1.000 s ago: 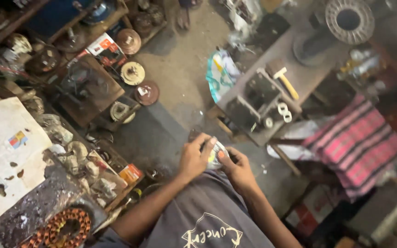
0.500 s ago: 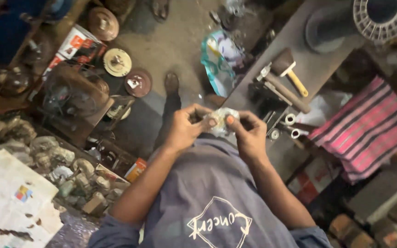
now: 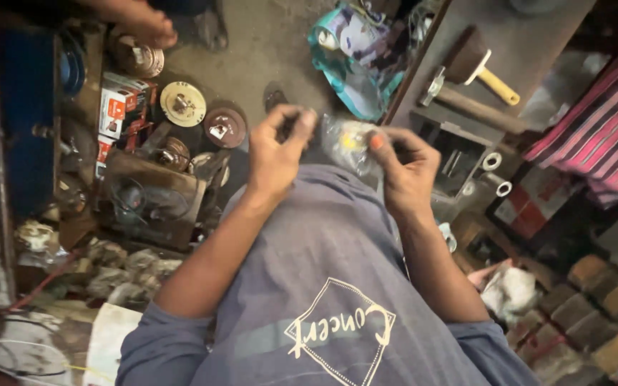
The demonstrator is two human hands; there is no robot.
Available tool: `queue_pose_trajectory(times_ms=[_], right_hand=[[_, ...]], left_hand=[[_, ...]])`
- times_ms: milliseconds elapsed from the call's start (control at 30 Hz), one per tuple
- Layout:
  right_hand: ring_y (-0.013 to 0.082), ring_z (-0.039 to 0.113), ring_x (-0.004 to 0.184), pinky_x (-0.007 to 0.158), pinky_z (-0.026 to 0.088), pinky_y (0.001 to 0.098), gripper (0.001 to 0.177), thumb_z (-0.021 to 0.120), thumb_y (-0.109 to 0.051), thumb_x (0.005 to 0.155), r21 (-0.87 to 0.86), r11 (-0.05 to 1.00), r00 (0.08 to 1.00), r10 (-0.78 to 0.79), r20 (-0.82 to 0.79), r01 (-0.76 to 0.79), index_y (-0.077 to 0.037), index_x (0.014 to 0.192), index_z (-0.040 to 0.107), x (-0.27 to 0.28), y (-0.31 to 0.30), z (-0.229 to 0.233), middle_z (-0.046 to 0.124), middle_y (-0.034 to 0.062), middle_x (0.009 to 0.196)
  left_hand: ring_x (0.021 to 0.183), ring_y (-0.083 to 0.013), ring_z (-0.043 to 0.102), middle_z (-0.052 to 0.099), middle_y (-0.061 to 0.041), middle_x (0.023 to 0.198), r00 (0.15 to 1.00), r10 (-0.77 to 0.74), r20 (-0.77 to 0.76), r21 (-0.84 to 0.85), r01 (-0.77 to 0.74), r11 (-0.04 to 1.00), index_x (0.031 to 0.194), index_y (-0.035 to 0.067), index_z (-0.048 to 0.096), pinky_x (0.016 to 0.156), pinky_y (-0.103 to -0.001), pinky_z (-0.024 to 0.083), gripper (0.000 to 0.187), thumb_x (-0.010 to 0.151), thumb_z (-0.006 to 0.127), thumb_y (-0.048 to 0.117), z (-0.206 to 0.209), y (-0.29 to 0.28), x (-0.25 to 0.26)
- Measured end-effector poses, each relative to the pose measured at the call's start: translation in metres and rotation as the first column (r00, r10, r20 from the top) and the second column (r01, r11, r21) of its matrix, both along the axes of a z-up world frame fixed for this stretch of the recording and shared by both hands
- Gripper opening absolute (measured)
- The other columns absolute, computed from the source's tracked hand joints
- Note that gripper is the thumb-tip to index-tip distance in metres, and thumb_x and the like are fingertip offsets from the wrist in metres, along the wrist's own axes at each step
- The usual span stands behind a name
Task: The person works on an electric motor on a cluttered workbench. They strip and twist wires, connect them to the motor's internal components, and handle small parts and tools. The person also retrieves a small bag of parts from a shelf and places items on the bench.
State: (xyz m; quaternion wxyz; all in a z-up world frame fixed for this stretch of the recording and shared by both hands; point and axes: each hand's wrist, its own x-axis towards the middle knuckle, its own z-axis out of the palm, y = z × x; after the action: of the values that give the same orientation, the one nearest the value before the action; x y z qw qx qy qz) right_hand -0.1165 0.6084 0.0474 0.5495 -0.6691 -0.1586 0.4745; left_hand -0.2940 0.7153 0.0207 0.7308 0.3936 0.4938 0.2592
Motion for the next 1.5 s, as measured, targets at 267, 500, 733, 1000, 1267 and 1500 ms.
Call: queue_pose_trajectory(times_ms=[267, 500, 733, 1000, 1267, 1500], right_hand=[[0.0344, 0.057, 0.121, 0.102, 0.05, 0.0441, 0.034, 0.082, -0.005, 0.082, -0.099, 0.931, 0.347, 0.227, 0.91, -0.351, -0.01, 0.114, 0.072, 0.023, 0.057, 0.023, 0.06, 0.016, 0.126], [0.019, 0.065, 0.118, 0.096, 0.06, 0.0355, 0.063, 0.083, -0.012, 0.082, 0.123, 0.965, 0.968, -0.214, -0.135, 0.23, -0.012, 0.138, 0.052, 0.089, 0.075, 0.008, 0.059, 0.01, 0.129], [0.0098, 0.066, 0.076, 0.068, 0.054, 0.0261, 0.026, 0.08, -0.015, 0.097, -0.005, 0.936, 0.936, -0.353, -0.004, 0.353, 0.003, 0.112, 0.068, 0.134, 0.112, -0.036, 0.074, 0.0066, 0.093], [0.0017, 0.055, 0.066, 0.054, 0.042, 0.0196, 0.023, 0.08, -0.017, 0.093, -0.115, 0.879, 0.87, -0.426, 0.249, 0.463, -0.002, 0.108, 0.072, 0.175, 0.135, -0.055, 0.067, -0.0024, 0.085], [0.0021, 0.056, 0.072, 0.061, 0.043, 0.0201, 0.021, 0.08, -0.017, 0.091, -0.17, 0.838, 0.854, -0.5, 0.143, 0.519, 0.0, 0.101, 0.073, 0.196, 0.25, -0.077, 0.068, -0.0037, 0.083], [0.0043, 0.051, 0.063, 0.055, 0.038, 0.0222, 0.022, 0.079, -0.021, 0.093, -0.242, 0.89, 0.906, -0.414, -0.081, 0.385, 0.001, 0.095, 0.076, 0.241, 0.415, -0.069, 0.064, -0.0015, 0.073]], left_hand=[[0.093, -0.0066, 0.067, 0.075, -0.005, 0.106, 0.909, -0.339, 0.244, -0.138, 0.378, 0.915, 0.123, -0.001, 0.071, 0.081, -0.025, 0.055, 0.038, 0.1, 0.072, 0.029, -0.035, 0.068, 0.078], [0.082, -0.0048, 0.064, 0.074, 0.0, 0.091, 0.854, -0.473, 0.217, -0.059, 0.495, 0.867, 0.107, -0.001, 0.077, 0.073, -0.024, 0.053, 0.036, 0.102, 0.069, 0.034, -0.043, 0.127, 0.163], [0.086, -0.0058, 0.067, 0.073, 0.002, 0.094, 0.75, -0.56, 0.351, -0.189, 0.643, 0.742, 0.11, 0.002, 0.073, 0.075, -0.026, 0.058, 0.037, 0.098, 0.068, 0.036, -0.044, 0.175, 0.229], [0.087, -0.0143, 0.068, 0.075, -0.008, 0.097, 0.378, -0.793, 0.478, -0.09, 0.919, 0.384, 0.112, -0.001, 0.071, 0.075, -0.03, 0.056, 0.025, 0.096, 0.076, 0.017, -0.096, 0.234, 0.324], [0.103, -0.0164, 0.069, 0.076, -0.006, 0.106, 0.057, -0.976, 0.211, 0.305, 0.945, 0.121, 0.117, 0.003, 0.071, 0.094, -0.035, 0.054, 0.033, 0.097, 0.066, 0.029, -0.101, 0.346, 0.376], [0.094, -0.0113, 0.064, 0.072, -0.003, 0.102, 0.357, -0.887, 0.294, -0.09, 0.934, 0.346, 0.112, 0.001, 0.072, 0.086, -0.03, 0.054, 0.03, 0.097, 0.071, 0.027, -0.076, 0.521, 0.382]])
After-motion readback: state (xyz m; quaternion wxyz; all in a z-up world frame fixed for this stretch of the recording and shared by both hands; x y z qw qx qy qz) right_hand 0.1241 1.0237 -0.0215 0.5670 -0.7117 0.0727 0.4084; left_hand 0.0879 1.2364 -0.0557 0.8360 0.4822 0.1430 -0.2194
